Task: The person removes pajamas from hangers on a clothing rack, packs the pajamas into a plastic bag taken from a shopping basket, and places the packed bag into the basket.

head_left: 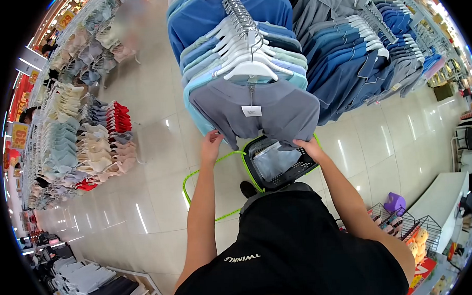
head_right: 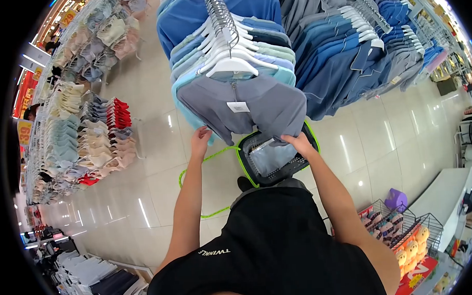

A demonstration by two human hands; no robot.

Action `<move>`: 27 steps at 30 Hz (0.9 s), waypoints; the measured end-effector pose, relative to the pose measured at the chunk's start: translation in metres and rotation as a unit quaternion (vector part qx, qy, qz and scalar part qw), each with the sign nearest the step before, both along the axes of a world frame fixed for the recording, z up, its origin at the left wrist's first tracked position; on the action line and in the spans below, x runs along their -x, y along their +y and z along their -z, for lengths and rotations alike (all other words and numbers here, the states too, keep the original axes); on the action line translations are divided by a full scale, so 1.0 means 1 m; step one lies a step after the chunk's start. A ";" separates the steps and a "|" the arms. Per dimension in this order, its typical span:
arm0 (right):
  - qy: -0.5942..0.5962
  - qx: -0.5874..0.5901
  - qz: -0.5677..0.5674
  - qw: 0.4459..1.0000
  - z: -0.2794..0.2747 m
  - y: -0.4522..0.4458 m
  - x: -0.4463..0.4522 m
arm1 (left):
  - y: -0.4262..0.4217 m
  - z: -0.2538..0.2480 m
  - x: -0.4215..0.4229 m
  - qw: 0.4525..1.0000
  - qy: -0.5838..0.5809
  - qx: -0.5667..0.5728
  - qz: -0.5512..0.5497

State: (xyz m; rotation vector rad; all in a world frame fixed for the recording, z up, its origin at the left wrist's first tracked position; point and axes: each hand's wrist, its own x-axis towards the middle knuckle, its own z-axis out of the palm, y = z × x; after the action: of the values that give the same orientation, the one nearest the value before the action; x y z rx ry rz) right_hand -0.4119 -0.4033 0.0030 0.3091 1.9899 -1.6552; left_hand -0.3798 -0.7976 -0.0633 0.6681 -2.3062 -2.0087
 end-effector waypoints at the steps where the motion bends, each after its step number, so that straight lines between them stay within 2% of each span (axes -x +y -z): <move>1: 0.019 0.000 0.003 1.000 -0.002 0.000 -0.007 | 0.004 -0.002 -0.003 1.000 -0.002 -0.008 -0.026; 4: -0.020 0.037 0.035 0.998 -0.020 0.000 -0.030 | 0.008 0.005 0.001 0.996 0.021 -0.029 -0.077; 6: -0.031 0.034 0.041 0.998 -0.036 -0.002 -0.047 | 0.005 0.021 0.013 0.997 0.030 -0.046 -0.063; 8: -0.032 0.118 0.087 0.989 -0.041 0.000 -0.063 | 0.008 0.043 0.025 0.996 0.035 -0.065 -0.046; 10: -0.064 0.128 0.107 0.984 -0.052 0.001 -0.077 | 0.018 0.058 0.033 0.993 0.075 -0.090 -0.029; 12: -0.070 0.169 0.132 0.974 -0.059 0.002 -0.094 | 0.025 0.062 0.031 0.991 0.031 -0.130 -0.003; 16: -0.069 0.157 0.116 0.978 -0.054 0.026 -0.117 | 0.038 0.057 0.026 0.972 -0.029 -0.221 0.069; 20: -0.071 0.138 0.084 0.984 -0.067 0.041 -0.124 | 0.037 0.054 0.024 0.977 -0.048 -0.171 0.119; 22: -0.078 0.131 0.049 0.987 -0.077 0.046 -0.118 | 0.037 0.055 0.032 0.994 0.010 -0.105 0.015; 26: -0.143 0.138 0.062 0.978 -0.096 0.051 -0.100 | 0.039 0.066 0.052 0.981 0.085 -0.160 -0.072; 27: -0.152 0.153 0.064 0.974 -0.099 0.052 -0.095 | 0.048 0.059 0.052 0.950 0.083 -0.295 -0.068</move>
State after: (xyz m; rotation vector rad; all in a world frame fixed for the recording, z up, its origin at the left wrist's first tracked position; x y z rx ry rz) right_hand -0.3173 -0.3509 0.1021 0.5484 1.4931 -1.8380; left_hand -0.4313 -0.7500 -0.1227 0.6153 -1.5110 -2.5735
